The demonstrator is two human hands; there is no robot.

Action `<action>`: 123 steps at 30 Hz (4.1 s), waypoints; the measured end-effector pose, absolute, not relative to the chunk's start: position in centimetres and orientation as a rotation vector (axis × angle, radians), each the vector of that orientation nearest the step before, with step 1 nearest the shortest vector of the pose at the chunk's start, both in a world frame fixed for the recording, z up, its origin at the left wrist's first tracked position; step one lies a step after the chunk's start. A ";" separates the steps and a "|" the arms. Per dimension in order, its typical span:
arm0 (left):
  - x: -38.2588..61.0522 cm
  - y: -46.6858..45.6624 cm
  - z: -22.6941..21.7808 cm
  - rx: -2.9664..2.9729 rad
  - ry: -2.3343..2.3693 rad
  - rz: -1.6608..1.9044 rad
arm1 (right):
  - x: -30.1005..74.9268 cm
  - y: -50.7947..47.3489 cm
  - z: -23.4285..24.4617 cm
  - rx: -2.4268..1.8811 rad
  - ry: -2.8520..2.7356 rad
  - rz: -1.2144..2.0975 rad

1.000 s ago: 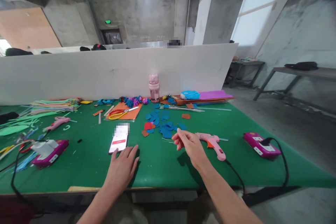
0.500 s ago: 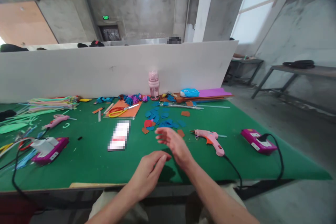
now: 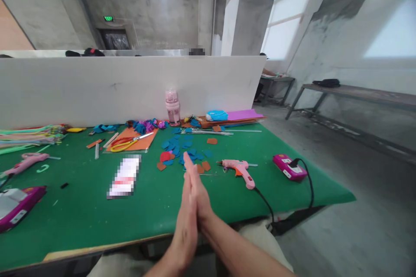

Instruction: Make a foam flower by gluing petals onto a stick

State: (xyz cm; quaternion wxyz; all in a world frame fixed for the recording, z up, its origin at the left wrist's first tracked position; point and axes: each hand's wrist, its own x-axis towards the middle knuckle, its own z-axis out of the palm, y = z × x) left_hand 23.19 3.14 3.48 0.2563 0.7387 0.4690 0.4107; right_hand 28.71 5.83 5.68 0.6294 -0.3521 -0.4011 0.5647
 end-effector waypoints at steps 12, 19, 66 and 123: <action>20.4 14.6 5.7 2.408 1.360 0.688 | 35.2 8.0 7.2 -1.072 -1.141 0.924; 22.2 13.1 4.5 3.018 1.358 0.210 | 40.9 11.2 5.7 -1.244 -0.934 0.715; 18.4 12.8 2.9 1.656 1.339 0.664 | 36.0 14.1 4.5 -0.851 -0.705 1.144; 20.1 13.2 4.8 2.413 1.333 0.569 | 43.6 12.7 5.3 -1.243 -0.908 0.496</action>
